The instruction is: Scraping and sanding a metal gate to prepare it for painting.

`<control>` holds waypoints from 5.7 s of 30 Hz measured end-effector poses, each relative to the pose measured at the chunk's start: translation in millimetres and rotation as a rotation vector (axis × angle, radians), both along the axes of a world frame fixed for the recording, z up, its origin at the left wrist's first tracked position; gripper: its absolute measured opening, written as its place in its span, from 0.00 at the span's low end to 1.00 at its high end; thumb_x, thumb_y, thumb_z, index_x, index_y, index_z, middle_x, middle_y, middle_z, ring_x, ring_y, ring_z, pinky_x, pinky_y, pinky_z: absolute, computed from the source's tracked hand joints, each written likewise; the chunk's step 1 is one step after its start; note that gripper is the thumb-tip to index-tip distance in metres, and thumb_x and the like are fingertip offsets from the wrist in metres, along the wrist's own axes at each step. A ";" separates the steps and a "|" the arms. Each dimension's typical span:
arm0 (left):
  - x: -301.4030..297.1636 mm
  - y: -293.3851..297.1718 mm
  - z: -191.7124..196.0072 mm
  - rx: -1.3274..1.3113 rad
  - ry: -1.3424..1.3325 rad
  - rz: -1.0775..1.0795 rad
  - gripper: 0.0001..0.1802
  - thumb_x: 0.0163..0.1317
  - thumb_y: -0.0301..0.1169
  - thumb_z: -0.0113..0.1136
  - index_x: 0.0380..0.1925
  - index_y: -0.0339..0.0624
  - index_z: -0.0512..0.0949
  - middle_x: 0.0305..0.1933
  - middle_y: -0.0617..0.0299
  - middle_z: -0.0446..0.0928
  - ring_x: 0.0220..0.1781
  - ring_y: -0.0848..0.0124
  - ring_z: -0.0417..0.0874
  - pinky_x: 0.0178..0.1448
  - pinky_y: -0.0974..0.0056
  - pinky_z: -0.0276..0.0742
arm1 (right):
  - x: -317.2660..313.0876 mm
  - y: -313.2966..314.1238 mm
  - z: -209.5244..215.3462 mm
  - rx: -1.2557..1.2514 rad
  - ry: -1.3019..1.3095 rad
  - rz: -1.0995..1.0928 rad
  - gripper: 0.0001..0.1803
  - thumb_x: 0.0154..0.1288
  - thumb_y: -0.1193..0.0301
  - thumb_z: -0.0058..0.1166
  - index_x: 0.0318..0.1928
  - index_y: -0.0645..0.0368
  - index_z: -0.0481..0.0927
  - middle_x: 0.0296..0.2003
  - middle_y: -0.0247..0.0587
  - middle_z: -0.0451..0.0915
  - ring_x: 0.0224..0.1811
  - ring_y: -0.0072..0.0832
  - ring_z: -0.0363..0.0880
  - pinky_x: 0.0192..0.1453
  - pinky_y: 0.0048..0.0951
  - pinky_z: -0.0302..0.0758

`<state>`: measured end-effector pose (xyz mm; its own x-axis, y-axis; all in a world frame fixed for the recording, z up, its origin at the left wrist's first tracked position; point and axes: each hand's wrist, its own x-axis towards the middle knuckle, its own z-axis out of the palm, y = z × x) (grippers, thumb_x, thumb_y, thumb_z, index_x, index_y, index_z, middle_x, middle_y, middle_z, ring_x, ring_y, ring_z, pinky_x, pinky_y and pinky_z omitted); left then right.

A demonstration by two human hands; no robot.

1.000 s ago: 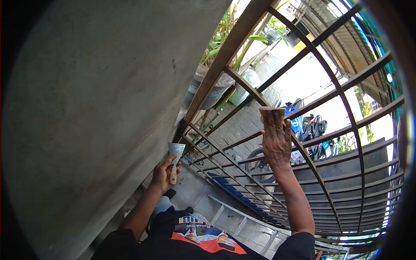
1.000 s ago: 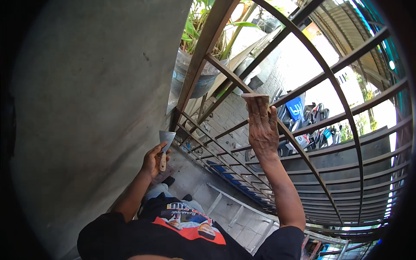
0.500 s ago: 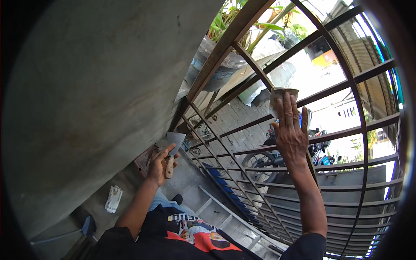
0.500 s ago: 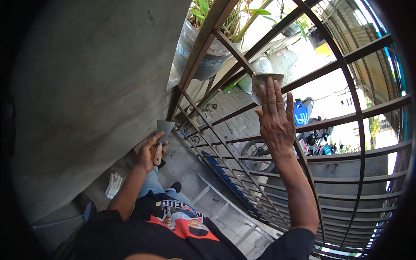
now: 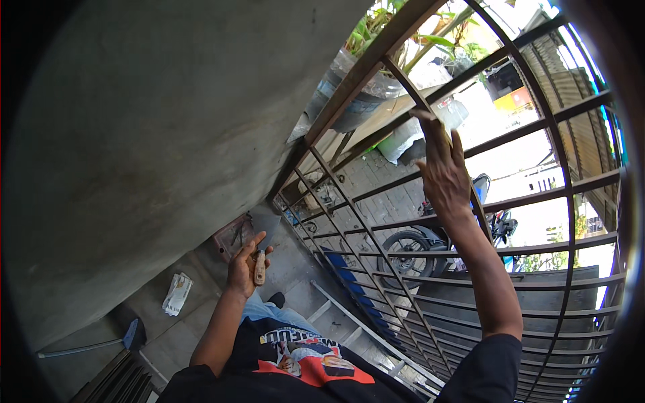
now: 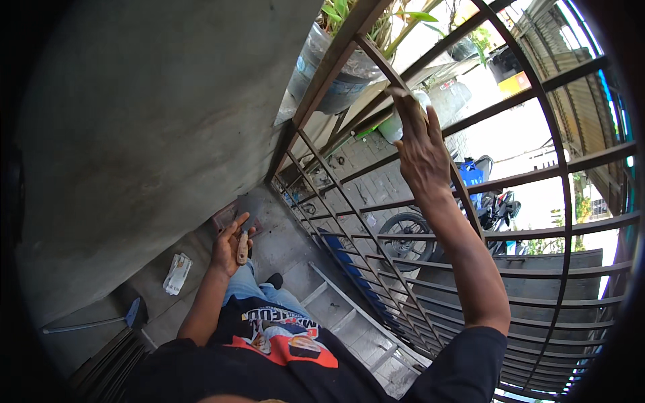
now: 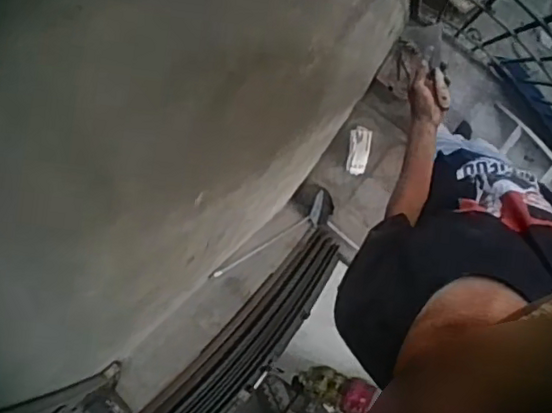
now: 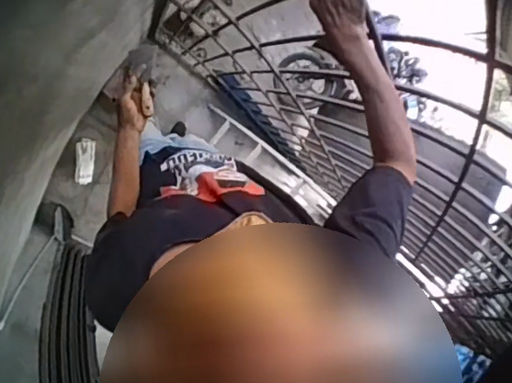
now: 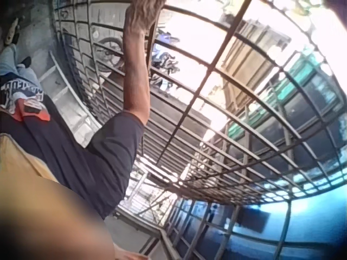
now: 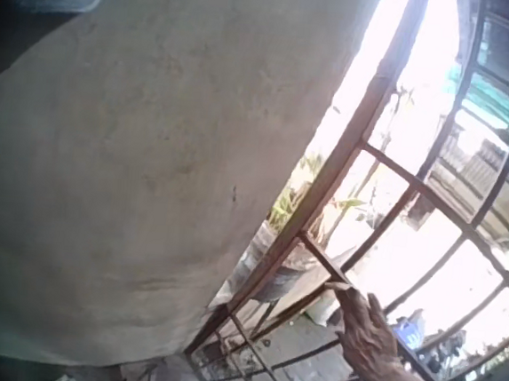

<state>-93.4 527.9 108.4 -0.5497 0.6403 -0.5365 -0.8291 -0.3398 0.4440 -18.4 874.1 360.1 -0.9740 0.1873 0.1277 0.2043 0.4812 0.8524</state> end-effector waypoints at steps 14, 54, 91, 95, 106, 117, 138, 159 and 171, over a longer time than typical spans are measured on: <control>-62.2 57.4 18.5 0.017 0.058 -0.287 0.22 0.70 0.37 0.49 0.60 0.38 0.72 0.52 0.58 0.76 0.49 0.72 0.79 0.45 0.70 0.78 | 11.0 -13.1 18.5 -0.329 0.078 0.204 0.30 0.60 0.80 0.45 0.65 0.67 0.65 0.63 0.52 0.70 0.67 0.37 0.67 0.75 0.38 0.58; 104.1 151.7 116.0 0.050 0.789 -0.178 0.17 0.72 0.42 0.50 0.42 0.39 0.77 0.31 0.66 0.80 0.21 0.84 0.74 0.18 0.76 0.66 | 133.1 -157.3 -127.9 -2.678 1.513 -0.107 0.23 0.78 0.55 0.30 0.55 0.60 0.70 0.43 0.39 0.78 0.42 0.27 0.79 0.45 0.33 0.79; 68.0 259.6 202.0 0.158 1.832 0.017 0.17 0.71 0.28 0.43 0.55 0.27 0.68 0.70 0.40 0.59 0.73 0.50 0.58 0.72 0.57 0.61 | 112.3 -58.2 14.0 -2.500 1.340 -0.215 0.16 0.78 0.69 0.35 0.57 0.58 0.72 0.21 0.24 0.65 0.13 0.09 0.55 0.13 0.15 0.53; 67.3 260.5 203.1 0.089 1.853 0.043 0.17 0.71 0.27 0.43 0.54 0.26 0.67 0.70 0.39 0.58 0.73 0.48 0.58 0.72 0.56 0.61 | 109.7 -46.9 0.1 -2.493 1.252 -0.071 0.15 0.77 0.71 0.36 0.55 0.60 0.74 0.24 0.24 0.68 0.18 0.06 0.58 0.17 0.13 0.55; 43.4 270.5 183.7 0.131 1.813 0.165 0.12 0.70 0.28 0.45 0.46 0.29 0.70 0.69 0.40 0.62 0.72 0.49 0.61 0.73 0.49 0.56 | 82.3 -55.5 -6.1 -2.091 1.254 -0.117 0.17 0.75 0.74 0.38 0.59 0.65 0.72 0.29 0.32 0.75 0.23 0.12 0.67 0.24 0.19 0.64; 28.9 268.0 194.4 0.182 1.857 0.120 0.08 0.61 0.27 0.56 0.35 0.33 0.72 0.65 0.38 0.67 0.70 0.48 0.66 0.70 0.48 0.62 | 71.1 -78.0 10.4 -2.351 1.562 -0.285 0.11 0.77 0.69 0.37 0.50 0.58 0.72 0.24 0.27 0.66 0.13 0.08 0.56 0.11 0.14 0.52; 56.0 259.8 189.3 0.285 1.870 0.117 0.08 0.56 0.25 0.61 0.31 0.33 0.72 0.60 0.36 0.71 0.61 0.48 0.76 0.62 0.56 0.74 | 95.3 -97.4 -0.1 -2.169 1.623 -0.353 0.13 0.78 0.68 0.34 0.51 0.61 0.70 0.19 0.26 0.64 0.11 0.08 0.54 0.09 0.13 0.51; -3.0 267.6 195.2 0.169 1.792 0.221 0.09 0.64 0.26 0.54 0.41 0.30 0.75 0.62 0.40 0.70 0.62 0.49 0.74 0.62 0.57 0.72 | 40.7 -69.1 4.3 -2.366 1.450 -0.146 0.14 0.77 0.71 0.38 0.55 0.60 0.72 0.19 0.23 0.64 0.13 0.07 0.55 0.13 0.15 0.52; -28.8 276.0 190.8 0.047 1.763 0.237 0.07 0.63 0.28 0.54 0.35 0.33 0.73 0.62 0.40 0.71 0.66 0.51 0.71 0.66 0.49 0.63 | 4.3 -56.5 10.9 -2.432 1.393 -0.193 0.13 0.77 0.71 0.38 0.53 0.60 0.73 0.21 0.23 0.65 0.15 0.07 0.57 0.14 0.15 0.53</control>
<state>-122.2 803.8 299.2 -0.4722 0.4658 0.7484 0.6368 -0.4068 0.6550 -14.0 817.6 371.0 -0.6159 0.7753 -0.1397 -0.0498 -0.2153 -0.9753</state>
